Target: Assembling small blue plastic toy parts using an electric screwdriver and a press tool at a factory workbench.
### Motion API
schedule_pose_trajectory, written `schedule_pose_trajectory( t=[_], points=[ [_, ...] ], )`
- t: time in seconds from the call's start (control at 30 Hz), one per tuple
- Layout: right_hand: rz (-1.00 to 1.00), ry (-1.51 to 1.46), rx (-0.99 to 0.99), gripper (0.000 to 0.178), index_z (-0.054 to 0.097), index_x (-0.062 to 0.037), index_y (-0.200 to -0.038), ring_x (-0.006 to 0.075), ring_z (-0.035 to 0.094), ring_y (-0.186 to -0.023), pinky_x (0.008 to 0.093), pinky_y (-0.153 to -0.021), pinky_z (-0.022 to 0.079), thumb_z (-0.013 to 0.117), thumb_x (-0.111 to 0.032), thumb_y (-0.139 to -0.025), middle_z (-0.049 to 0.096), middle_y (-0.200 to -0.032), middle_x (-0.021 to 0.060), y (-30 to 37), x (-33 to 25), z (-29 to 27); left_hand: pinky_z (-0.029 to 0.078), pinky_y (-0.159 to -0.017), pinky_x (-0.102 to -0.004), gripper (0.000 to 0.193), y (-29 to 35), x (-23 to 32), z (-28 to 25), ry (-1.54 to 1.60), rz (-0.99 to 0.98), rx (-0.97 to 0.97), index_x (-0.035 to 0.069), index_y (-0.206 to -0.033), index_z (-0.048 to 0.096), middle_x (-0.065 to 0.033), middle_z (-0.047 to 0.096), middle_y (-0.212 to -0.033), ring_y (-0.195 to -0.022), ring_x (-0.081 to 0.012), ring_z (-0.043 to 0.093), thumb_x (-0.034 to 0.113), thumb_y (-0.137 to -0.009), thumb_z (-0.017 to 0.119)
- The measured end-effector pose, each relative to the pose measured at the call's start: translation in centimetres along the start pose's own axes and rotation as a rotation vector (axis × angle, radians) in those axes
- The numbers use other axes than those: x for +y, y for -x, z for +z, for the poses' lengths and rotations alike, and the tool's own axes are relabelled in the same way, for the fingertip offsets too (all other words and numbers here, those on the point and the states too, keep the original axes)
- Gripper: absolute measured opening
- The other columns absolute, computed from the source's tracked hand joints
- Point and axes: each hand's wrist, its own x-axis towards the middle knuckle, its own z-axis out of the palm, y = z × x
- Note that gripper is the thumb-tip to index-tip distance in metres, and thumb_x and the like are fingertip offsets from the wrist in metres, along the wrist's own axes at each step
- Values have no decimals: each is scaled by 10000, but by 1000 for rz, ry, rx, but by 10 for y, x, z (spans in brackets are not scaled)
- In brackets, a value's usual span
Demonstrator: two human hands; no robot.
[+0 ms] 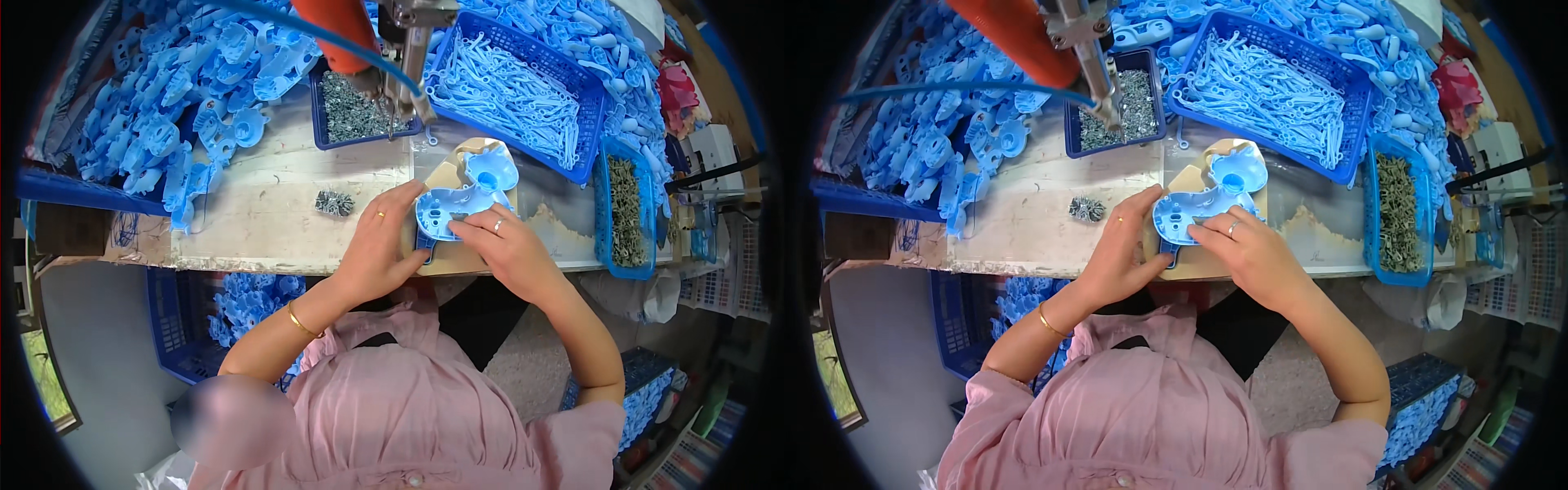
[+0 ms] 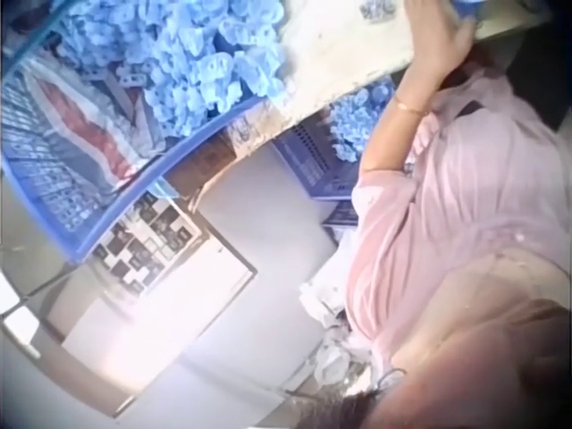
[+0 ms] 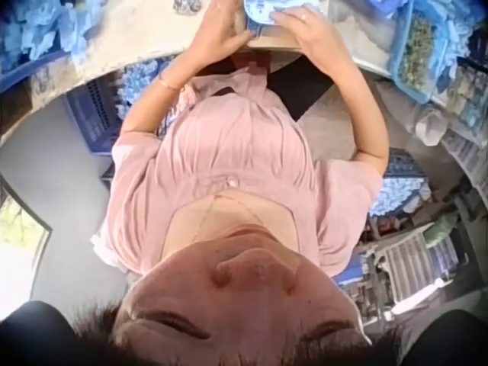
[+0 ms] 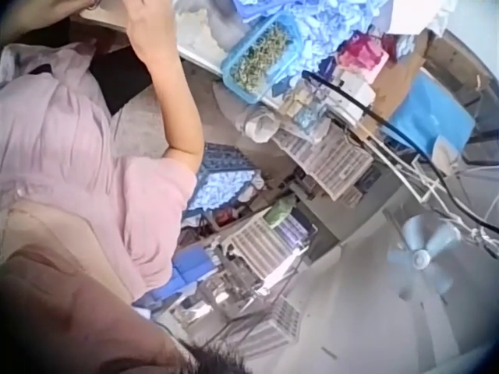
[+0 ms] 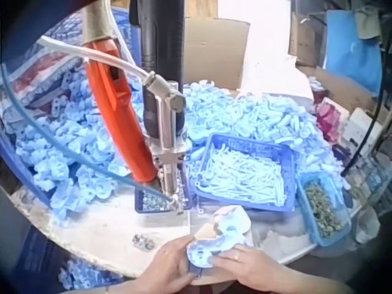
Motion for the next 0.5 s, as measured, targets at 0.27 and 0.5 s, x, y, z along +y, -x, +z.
schedule_pose_trajectory(
  t=[0.27, 0.5],
  points=[
    [1, 72, -59, 425, 669, -45, -1225, 272, 589, -985, 372, -843, 524, 621, -3, -805, 633, -1053, 59, 4, 0, 14, 335, -1149, -462, 863, 2, 0, 1, 13, 2, -9, 2, -1514, 311, -224, 413, -1500, -1364, -405, 413, 78, -779, 758],
    [15, 117, -154, 409, 652, -58, -1239, 259, 579, -1002, 365, -858, 522, 600, -41, -834, 627, -1063, 44, -3, -1, 8, 330, -1153, -473, 841, -1, 7, -1, -15, 15, -19, 21, -1503, 342, -226, 408, -1515, -1393, -412, 390, 93, -780, 766]
  ],
)
